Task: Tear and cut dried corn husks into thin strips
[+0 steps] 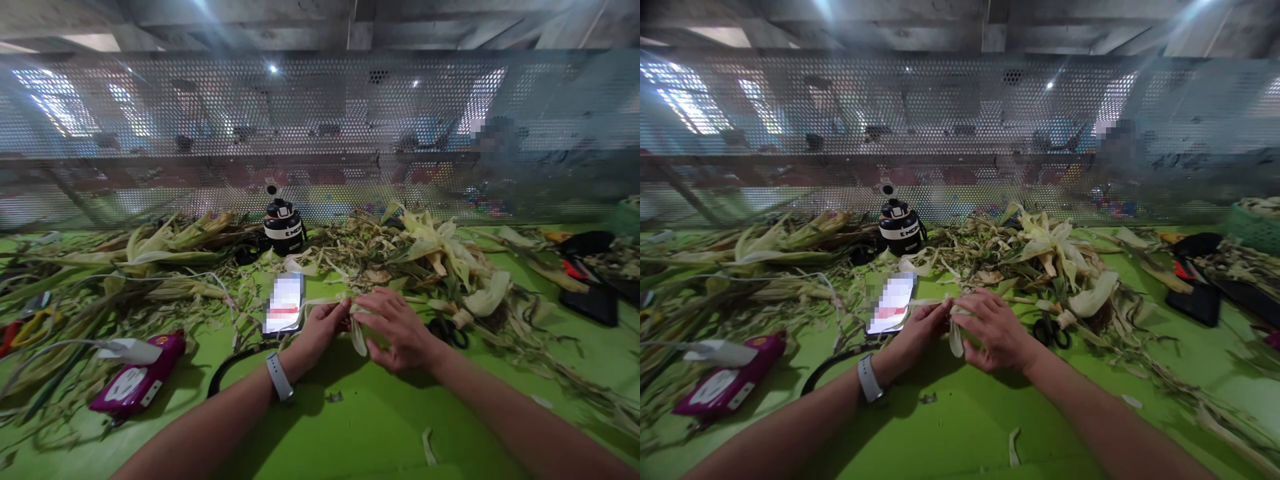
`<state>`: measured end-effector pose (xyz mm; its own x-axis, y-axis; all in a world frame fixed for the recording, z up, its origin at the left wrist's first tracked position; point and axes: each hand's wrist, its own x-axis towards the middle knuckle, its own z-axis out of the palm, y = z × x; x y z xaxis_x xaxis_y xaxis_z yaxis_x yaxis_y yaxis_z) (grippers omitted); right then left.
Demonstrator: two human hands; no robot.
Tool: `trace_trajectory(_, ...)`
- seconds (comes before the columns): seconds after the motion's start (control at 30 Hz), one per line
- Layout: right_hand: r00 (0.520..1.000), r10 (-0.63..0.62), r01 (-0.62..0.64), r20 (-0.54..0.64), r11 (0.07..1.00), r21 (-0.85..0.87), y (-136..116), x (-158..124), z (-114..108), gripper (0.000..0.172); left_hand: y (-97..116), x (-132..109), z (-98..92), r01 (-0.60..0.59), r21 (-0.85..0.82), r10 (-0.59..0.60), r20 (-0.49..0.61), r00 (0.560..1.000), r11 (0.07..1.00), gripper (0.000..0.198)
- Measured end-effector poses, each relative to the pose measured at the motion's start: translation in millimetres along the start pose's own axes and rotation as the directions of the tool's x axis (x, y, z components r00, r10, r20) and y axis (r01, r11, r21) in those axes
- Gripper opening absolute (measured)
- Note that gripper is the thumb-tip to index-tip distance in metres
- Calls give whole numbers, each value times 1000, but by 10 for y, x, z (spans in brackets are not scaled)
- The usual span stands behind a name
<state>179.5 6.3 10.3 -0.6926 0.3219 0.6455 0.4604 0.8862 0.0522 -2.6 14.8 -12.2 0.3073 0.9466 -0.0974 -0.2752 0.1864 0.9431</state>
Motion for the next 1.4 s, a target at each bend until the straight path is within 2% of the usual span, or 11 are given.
trace_trajectory(0.17, 997, -57, 62, 43, 988, -139, 11, -1, -2, 34, -2, 11, -34, -20, 66, 18, 27, 999, 998, 42)
trace_trajectory(0.3, 996, -94, 93, 2, 981, -172, -31, 18, 11, 19, 59, -26, -18, -36, 192, 13, 119, 993, 981, 43)
trace_trajectory(0.4, 997, -30, 20, -75, 992, -121, -74, 31, 56, 13, 67, -41, -18, -120, 329, 70, 159, 985, 937, 43)
trace_trajectory(0.5, 984, 97, -109, -152, 992, -69, -98, 29, 127, 10, 50, -37, -31, -221, 420, 182, 131, 975, 880, 35)
trace_trajectory(0.57, 970, 173, -178, -171, 984, -15, -105, 20, 170, 15, 44, -28, -33, -251, 393, 240, 78, 968, 885, 27)
trace_trajectory(0.63, 951, 257, -248, -174, 966, 70, -105, 8, 200, 20, 50, -19, -24, -244, 327, 245, 39, 969, 913, 27)
trace_trajectory(0.8, 883, 446, -403, -149, 881, 250, -79, -17, 215, 22, 69, -6, 21, -217, 212, 209, 59, 976, 953, 31)
trace_trajectory(0.93, 863, 488, -437, -132, 852, 289, -72, -19, 197, 21, 52, -4, 28, -231, 146, 228, 38, 973, 962, 34)
trace_trajectory(1.1, 844, 527, -469, -98, 815, 341, -94, -12, 173, 20, 39, -19, 3, -227, 168, 215, 90, 973, 959, 39)
trace_trajectory(1.27, 804, 594, -537, -30, 747, 392, -100, -15, 162, 19, 36, -34, -13, -263, 195, 241, 130, 962, 945, 37)
trace_trajectory(1.4, 805, 592, -532, -38, 749, 394, -103, -19, 161, 18, 34, -32, -2, -237, 178, 223, 97, 970, 955, 39)
